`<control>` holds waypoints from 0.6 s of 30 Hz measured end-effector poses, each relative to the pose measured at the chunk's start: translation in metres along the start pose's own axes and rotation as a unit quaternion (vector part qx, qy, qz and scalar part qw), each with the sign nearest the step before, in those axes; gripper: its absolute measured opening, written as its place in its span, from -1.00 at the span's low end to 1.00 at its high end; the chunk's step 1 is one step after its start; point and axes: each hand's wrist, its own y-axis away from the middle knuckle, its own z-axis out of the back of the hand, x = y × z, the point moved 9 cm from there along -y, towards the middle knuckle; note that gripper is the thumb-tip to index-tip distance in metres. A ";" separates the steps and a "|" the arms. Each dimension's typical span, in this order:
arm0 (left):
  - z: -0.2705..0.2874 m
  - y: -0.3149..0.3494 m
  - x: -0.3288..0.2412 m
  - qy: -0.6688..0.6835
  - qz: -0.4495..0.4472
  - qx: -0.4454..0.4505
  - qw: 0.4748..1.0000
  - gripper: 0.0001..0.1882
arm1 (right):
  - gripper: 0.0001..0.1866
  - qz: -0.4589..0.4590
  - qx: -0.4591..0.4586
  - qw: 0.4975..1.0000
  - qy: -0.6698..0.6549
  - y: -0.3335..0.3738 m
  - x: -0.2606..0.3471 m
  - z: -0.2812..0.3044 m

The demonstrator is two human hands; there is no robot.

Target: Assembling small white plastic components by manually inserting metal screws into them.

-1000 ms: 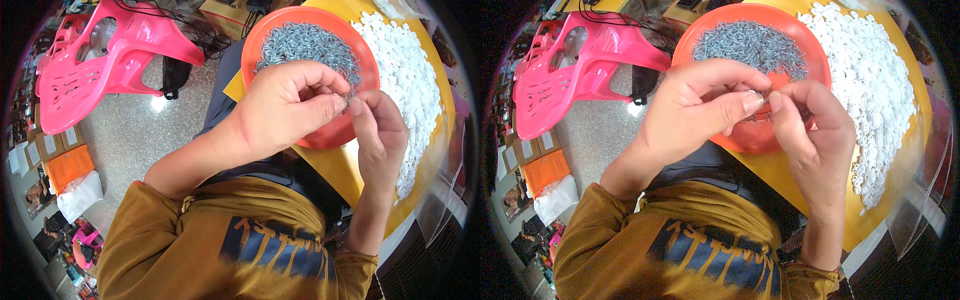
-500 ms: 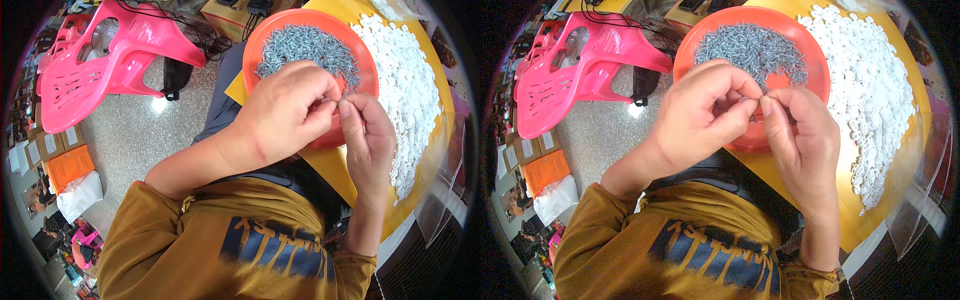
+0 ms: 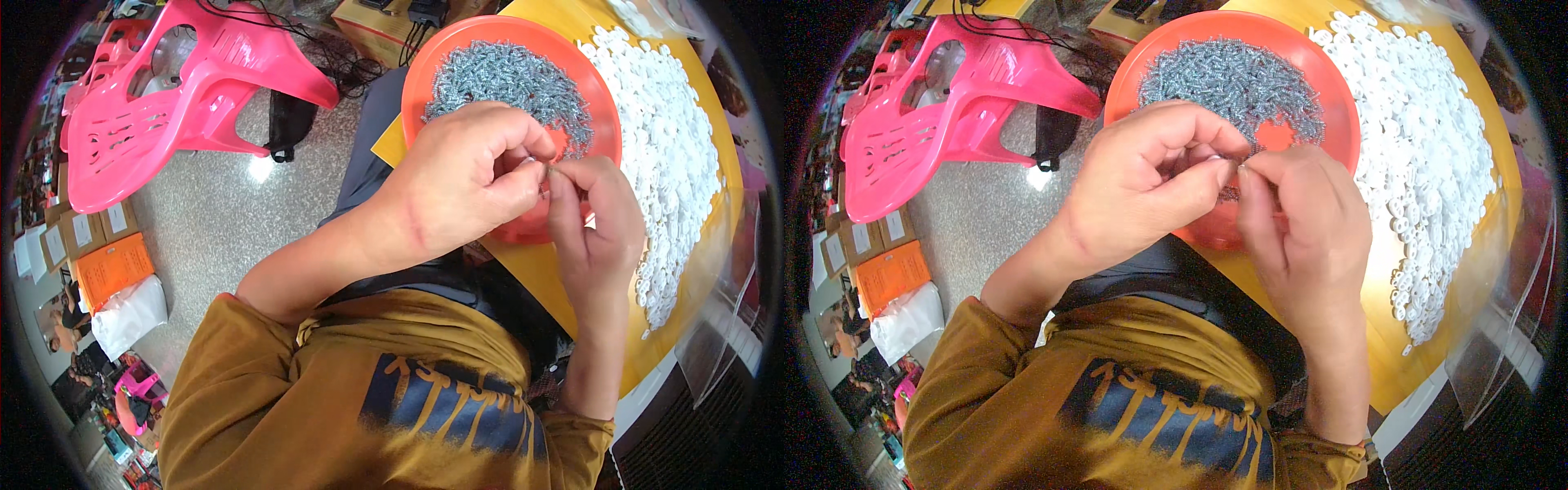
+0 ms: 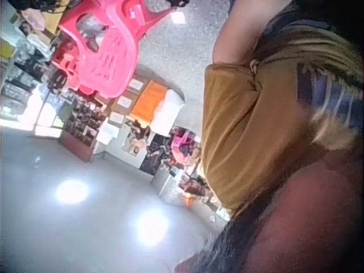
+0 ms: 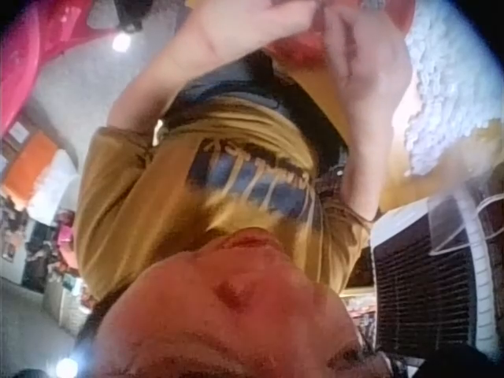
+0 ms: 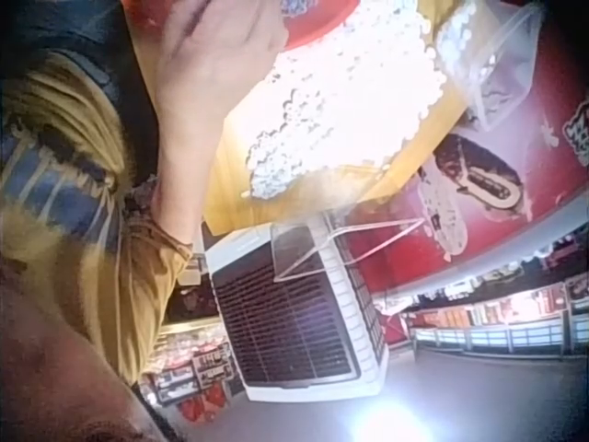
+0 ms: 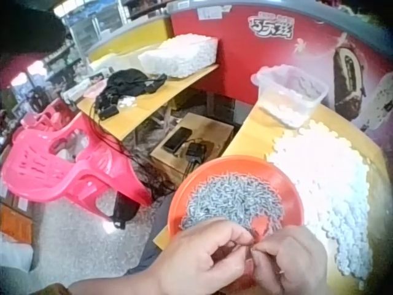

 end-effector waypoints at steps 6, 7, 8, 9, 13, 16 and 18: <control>-0.003 0.004 -0.031 -0.155 -0.142 0.005 0.978 -0.82 | -0.95 -0.126 0.006 0.972 -0.197 0.004 -0.022 -0.005; -0.003 0.004 -0.031 -0.154 -0.143 0.005 0.978 -0.82 | -0.95 -0.175 0.004 0.952 -0.251 0.007 -0.028 -0.008; -0.002 0.006 -0.033 -0.164 -0.159 -0.004 0.974 -0.83 | -0.95 -0.175 0.003 0.952 -0.250 0.008 -0.028 -0.007; -0.002 0.007 -0.036 -0.173 -0.174 -0.013 0.969 -0.84 | -0.94 -0.169 -0.003 0.956 -0.238 0.008 -0.027 -0.005; 0.000 0.006 -0.033 -0.162 -0.134 -0.035 0.977 -0.86 | -0.94 -0.107 -0.004 0.980 -0.166 0.004 -0.018 -0.001; -0.001 0.007 -0.034 -0.148 -0.139 -0.030 0.979 -0.88 | -0.94 -0.117 0.000 0.974 -0.193 0.005 -0.019 -0.001; 0.000 0.008 -0.035 -0.152 -0.148 -0.036 0.977 -0.89 | -0.95 -0.137 -0.006 0.964 -0.229 0.007 -0.022 -0.003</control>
